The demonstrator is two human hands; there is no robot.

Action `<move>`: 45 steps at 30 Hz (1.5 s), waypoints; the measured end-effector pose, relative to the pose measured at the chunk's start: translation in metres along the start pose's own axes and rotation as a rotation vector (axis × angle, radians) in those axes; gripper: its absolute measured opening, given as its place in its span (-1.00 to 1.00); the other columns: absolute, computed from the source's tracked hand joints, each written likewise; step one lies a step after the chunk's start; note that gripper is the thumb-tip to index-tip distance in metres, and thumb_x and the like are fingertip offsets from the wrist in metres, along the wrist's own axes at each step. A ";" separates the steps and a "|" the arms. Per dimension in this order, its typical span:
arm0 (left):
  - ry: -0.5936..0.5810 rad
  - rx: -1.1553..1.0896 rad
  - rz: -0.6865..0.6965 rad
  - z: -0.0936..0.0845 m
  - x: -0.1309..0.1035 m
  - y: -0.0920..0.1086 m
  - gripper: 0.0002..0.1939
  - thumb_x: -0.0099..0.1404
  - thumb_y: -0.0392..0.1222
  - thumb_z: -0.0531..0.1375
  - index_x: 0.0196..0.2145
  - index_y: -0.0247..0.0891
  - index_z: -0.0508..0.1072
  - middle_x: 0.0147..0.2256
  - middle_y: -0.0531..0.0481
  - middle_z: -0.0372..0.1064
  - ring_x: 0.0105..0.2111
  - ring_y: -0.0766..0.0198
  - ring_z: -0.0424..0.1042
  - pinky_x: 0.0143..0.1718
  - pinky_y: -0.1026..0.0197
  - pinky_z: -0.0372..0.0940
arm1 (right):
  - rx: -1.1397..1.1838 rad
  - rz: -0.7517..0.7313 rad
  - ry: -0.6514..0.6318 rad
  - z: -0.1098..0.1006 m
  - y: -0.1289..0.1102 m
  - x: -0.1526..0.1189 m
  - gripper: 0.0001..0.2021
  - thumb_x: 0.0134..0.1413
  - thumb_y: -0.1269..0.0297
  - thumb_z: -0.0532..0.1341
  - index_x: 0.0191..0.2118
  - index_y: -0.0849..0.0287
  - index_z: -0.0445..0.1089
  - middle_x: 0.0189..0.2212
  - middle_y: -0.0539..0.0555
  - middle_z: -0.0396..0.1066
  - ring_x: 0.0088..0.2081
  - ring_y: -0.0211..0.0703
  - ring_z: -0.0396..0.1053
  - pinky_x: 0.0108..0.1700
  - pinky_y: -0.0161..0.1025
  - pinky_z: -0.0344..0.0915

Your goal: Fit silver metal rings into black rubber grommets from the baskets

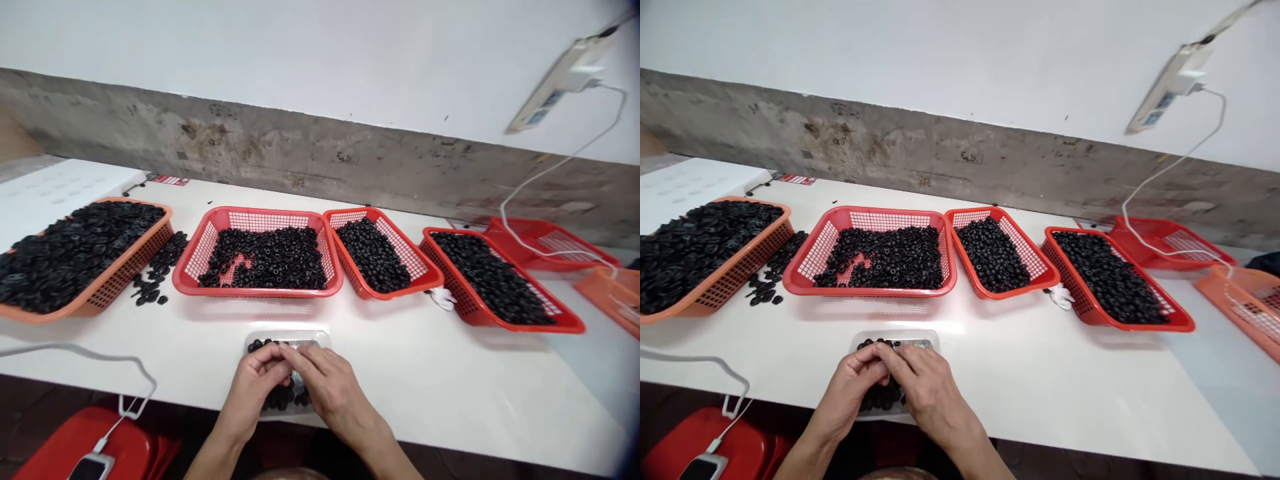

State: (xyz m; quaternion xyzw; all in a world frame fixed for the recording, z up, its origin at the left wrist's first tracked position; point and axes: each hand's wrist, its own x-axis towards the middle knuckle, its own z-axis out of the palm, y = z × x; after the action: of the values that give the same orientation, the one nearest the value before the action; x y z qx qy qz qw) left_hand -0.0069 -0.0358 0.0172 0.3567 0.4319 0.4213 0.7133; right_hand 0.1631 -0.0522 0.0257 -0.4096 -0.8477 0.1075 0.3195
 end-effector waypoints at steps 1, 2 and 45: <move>-0.006 0.010 0.003 -0.001 0.000 0.001 -0.74 0.12 -0.07 0.41 -0.29 -0.29 0.63 -0.41 -0.01 0.42 -0.46 0.35 0.25 -0.37 0.31 0.22 | 0.029 0.012 0.003 -0.002 0.000 0.000 -0.51 0.33 0.53 -0.01 0.33 0.13 0.11 -0.14 0.16 0.48 -0.16 -0.12 0.45 -0.16 -0.20 0.42; -0.007 0.006 0.001 -0.002 0.000 0.001 -0.74 0.11 -0.07 0.41 -0.29 -0.29 0.63 -0.41 0.00 0.42 -0.47 0.36 0.25 -0.37 0.31 0.22 | 0.066 0.025 0.026 -0.003 0.000 0.001 -0.53 0.34 0.51 0.02 0.30 0.12 0.14 -0.16 0.15 0.48 -0.16 -0.13 0.45 -0.15 -0.20 0.42; -0.007 -0.132 -0.063 0.012 0.001 -0.007 -0.67 0.17 -0.03 0.38 -0.14 -0.20 0.57 -0.16 -0.08 0.52 -0.16 0.16 0.41 -0.08 0.20 0.26 | -0.111 0.040 0.262 0.010 0.002 -0.003 -0.69 0.26 0.43 0.13 0.10 0.18 0.29 -0.16 0.17 0.49 -0.19 -0.07 0.43 -0.19 -0.11 0.36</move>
State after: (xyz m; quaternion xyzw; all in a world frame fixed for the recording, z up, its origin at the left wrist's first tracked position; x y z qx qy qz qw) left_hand 0.0063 -0.0391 0.0147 0.2966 0.4115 0.4250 0.7497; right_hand 0.1594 -0.0518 0.0158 -0.4542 -0.7949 0.0125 0.4021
